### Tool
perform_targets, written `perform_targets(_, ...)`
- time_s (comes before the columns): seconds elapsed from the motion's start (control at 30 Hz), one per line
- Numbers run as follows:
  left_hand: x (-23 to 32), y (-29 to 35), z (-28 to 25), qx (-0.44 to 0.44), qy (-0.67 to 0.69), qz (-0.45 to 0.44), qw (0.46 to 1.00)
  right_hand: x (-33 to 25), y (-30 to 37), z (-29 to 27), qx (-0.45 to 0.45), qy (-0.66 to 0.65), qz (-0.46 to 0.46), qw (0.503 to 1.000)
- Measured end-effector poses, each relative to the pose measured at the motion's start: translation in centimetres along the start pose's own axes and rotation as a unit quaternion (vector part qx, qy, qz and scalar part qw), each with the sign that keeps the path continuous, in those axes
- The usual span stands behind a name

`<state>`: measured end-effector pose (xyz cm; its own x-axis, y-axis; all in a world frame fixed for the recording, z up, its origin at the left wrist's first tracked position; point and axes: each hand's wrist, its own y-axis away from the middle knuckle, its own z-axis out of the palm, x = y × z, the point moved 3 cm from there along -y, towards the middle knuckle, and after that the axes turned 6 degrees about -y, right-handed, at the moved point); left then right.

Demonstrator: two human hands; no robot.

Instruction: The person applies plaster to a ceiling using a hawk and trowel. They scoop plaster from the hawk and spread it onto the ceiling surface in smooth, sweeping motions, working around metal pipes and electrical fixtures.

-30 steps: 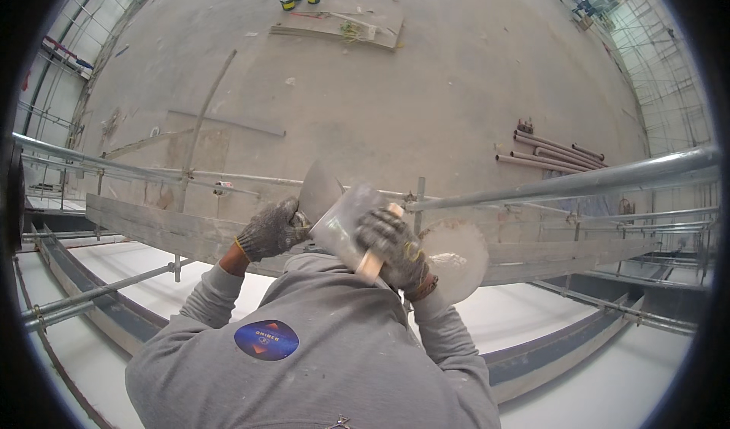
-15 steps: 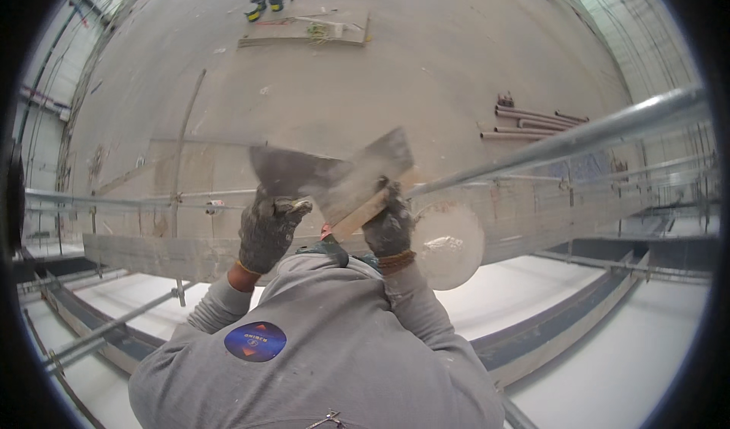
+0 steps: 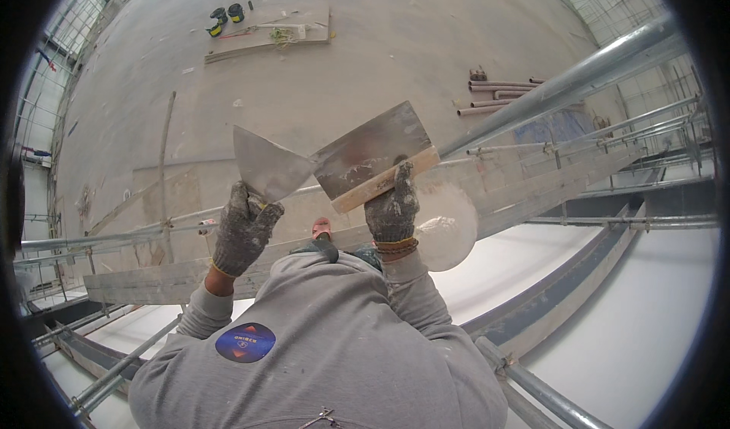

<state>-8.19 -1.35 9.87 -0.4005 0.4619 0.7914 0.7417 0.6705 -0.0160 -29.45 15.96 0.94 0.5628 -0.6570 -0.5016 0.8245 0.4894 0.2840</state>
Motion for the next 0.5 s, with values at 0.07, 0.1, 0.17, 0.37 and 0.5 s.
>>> perform_targets(0.07,-0.5,-0.1,0.6,0.003,-0.063,0.041,0.997,-1.1,0.6,-0.1,-0.031,0.26,-0.191,0.946)
perform_targets(0.1,-1.0,-0.1,0.9,0.004,-0.094,0.061,0.994,-1.6,1.5,0.6,-0.063,0.498,-0.353,0.789)
perform_targets(0.17,-2.5,0.4,1.3,-0.074,-0.212,0.1,0.969,-1.3,2.7,0.9,-0.076,0.669,-0.43,0.602)
perform_targets(0.37,-2.4,1.2,2.7,-0.106,-0.204,0.079,0.97,-0.6,4.5,0.6,-0.114,0.726,-0.456,0.502)
perform_targets(0.5,0.7,0.4,3.4,-0.133,-0.164,0.023,0.977,1.2,4.8,-2.1,-0.135,0.652,-0.417,0.618)
